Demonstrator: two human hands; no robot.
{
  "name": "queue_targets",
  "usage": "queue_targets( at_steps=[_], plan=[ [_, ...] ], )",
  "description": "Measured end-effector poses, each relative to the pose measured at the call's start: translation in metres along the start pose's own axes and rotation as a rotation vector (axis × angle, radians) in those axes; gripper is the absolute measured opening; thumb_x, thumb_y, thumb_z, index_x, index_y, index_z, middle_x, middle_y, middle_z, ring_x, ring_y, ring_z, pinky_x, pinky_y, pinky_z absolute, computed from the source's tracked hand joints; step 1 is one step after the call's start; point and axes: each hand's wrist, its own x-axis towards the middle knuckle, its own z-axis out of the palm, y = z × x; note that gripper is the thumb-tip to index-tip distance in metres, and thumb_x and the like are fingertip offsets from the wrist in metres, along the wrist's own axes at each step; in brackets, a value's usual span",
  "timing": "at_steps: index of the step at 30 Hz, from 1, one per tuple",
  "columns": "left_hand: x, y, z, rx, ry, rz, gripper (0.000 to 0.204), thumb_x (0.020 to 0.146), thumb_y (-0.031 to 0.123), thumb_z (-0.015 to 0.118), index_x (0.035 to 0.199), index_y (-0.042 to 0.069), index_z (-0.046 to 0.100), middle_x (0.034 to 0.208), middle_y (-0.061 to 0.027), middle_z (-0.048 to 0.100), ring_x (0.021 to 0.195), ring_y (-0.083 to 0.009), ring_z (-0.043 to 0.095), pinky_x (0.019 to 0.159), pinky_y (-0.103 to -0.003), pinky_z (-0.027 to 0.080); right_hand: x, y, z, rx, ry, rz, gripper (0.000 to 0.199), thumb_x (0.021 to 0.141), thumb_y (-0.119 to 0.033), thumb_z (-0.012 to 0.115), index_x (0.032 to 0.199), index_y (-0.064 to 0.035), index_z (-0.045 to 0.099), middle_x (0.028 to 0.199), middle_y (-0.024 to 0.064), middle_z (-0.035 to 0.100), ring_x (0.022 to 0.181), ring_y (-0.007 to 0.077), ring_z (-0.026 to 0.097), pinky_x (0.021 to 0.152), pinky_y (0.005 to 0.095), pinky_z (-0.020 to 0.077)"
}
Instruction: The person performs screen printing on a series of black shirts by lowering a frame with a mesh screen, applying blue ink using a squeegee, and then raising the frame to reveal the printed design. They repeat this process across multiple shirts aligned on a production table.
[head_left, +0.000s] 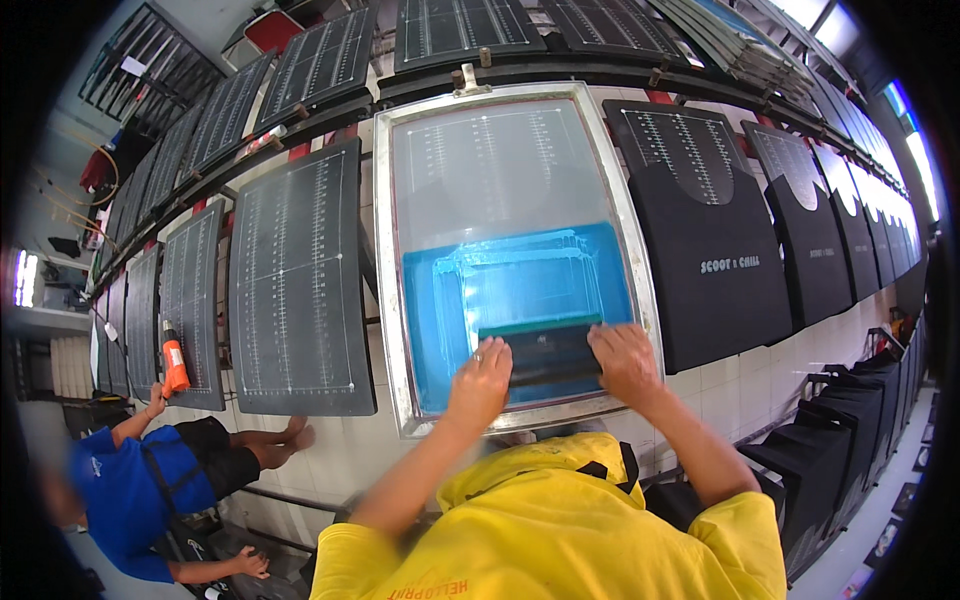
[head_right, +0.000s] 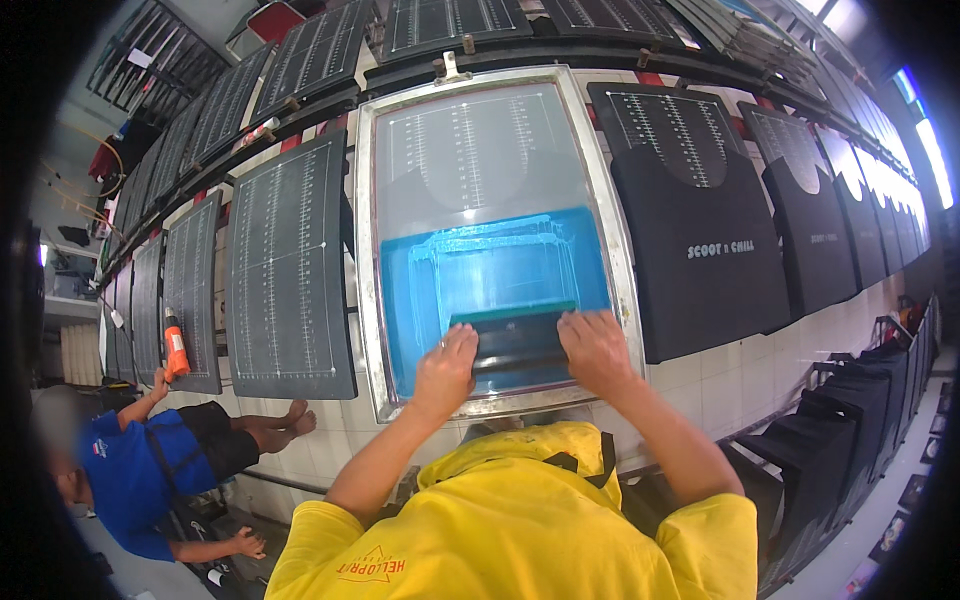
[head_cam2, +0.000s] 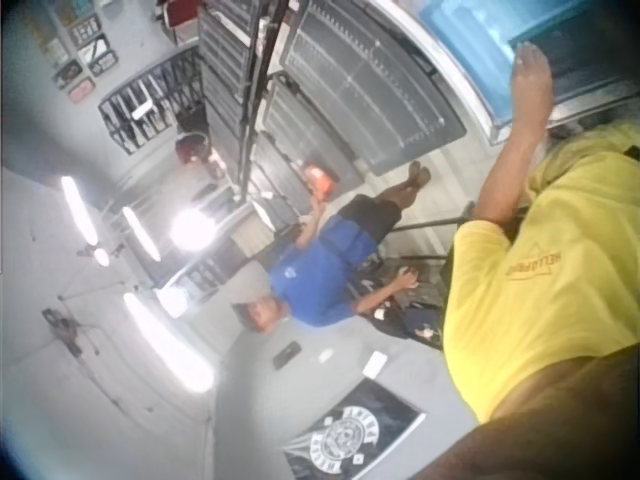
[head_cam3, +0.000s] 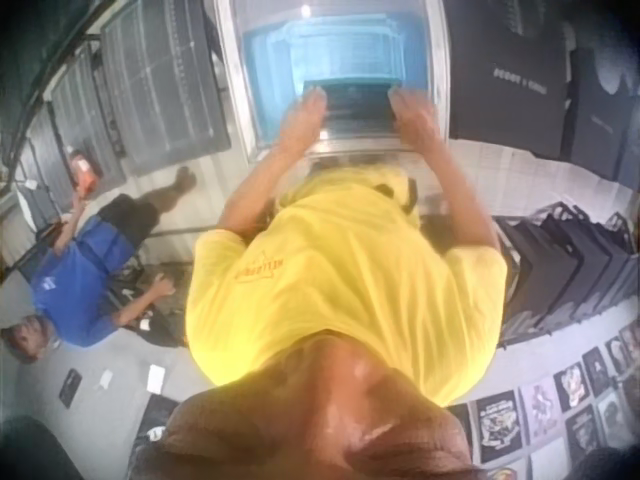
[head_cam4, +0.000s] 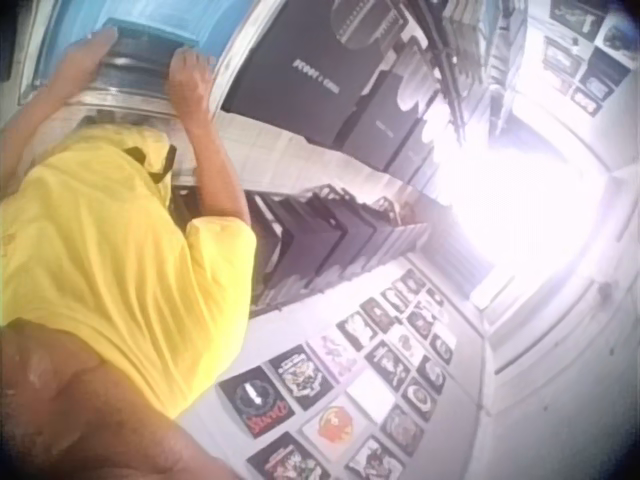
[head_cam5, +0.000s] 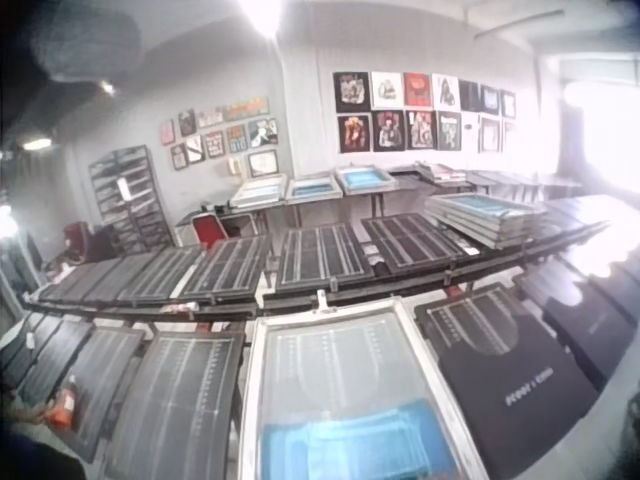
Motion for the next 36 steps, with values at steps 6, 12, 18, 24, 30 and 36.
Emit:
queue_targets(
  at_steps=[6, 12, 18, 24, 30, 36],
  plan=[
    [0.09, -0.047, -0.014, -0.006, -0.044, -0.053, 0.036, 0.065, -0.007, 0.066, 0.1, -0.001, 0.061, 0.103, -0.018, 0.066, 0.099, -0.036, 0.066, 0.079, -0.043, 0.058, 0.08, 0.054, 0.017, -0.016, -0.052, 0.031, 0.023, 0.062, -0.002, 0.072, 0.081, -0.006, 0.06, 0.083, 0.0097, 0.063, 0.081, 0.0285, 0.062, 0.078, 0.0427, 0.044],
    [0.091, -0.056, -0.032, -0.009, -0.033, -0.037, 0.025, 0.066, -0.008, 0.064, 0.089, 0.001, 0.059, 0.088, -0.0164, 0.064, 0.085, -0.0365, 0.066, 0.07, -0.046, 0.056, 0.091, 0.048, 0.007, 0.024, -0.02, 0.007, 0.025, 0.057, 0.0, 0.073, 0.078, -0.0077, 0.06, 0.077, 0.0098, 0.063, 0.079, 0.0306, 0.062, 0.074, 0.0431, 0.0437],
    [-0.02, -0.017, -0.043, -0.008, -0.025, -0.031, 0.045, 0.065, -0.008, 0.066, 0.109, -0.001, 0.064, 0.116, -0.0168, 0.066, 0.107, -0.0337, 0.066, 0.085, -0.041, 0.058, 0.016, -0.033, -0.005, 0.096, -0.021, -0.031, 0.028, 0.06, 0.0, 0.069, 0.088, -0.0023, 0.065, 0.091, 0.0116, 0.068, 0.084, 0.0267, 0.066, 0.076, 0.04, 0.0442],
    [-0.042, -0.024, -0.025, -0.04, -0.029, -0.061, 0.055, 0.06, -0.009, 0.07, 0.114, 0.0, 0.064, 0.123, -0.0152, 0.066, 0.115, -0.0316, 0.064, 0.092, -0.04, 0.057, 0.009, -0.049, 0.006, 0.008, -0.038, -0.033, 0.028, 0.068, 0.0, 0.064, 0.096, 0.0002, 0.065, 0.097, 0.0127, 0.07, 0.087, 0.0244, 0.066, 0.076, 0.0394, 0.0433],
    [0.041, -0.09, -0.021, 0.005, 0.024, -0.028, 0.053, 0.059, -0.009, 0.07, 0.111, 0.002, 0.066, 0.116, -0.0162, 0.069, 0.107, -0.0317, 0.067, 0.089, -0.04, 0.057, 0.085, -0.008, 0.029, -0.045, -0.1, 0.031, 0.013, 0.071, -0.003, 0.065, 0.084, -0.0052, 0.064, 0.086, 0.0093, 0.065, 0.085, 0.0255, 0.064, 0.077, 0.0411, 0.0432],
    [0.104, -0.115, -0.04, 0.071, -0.1, -0.078, 0.042, 0.063, -0.009, 0.066, 0.103, 0.004, 0.069, 0.101, -0.0167, 0.07, 0.086, -0.036, 0.069, 0.077, -0.045, 0.057, 0.136, 0.028, 0.026, 0.003, -0.131, 0.083, 0.015, 0.068, -0.002, 0.069, 0.081, -0.0087, 0.064, 0.08, 0.0101, 0.064, 0.081, 0.0296, 0.063, 0.077, 0.0443, 0.0432]
  ],
)
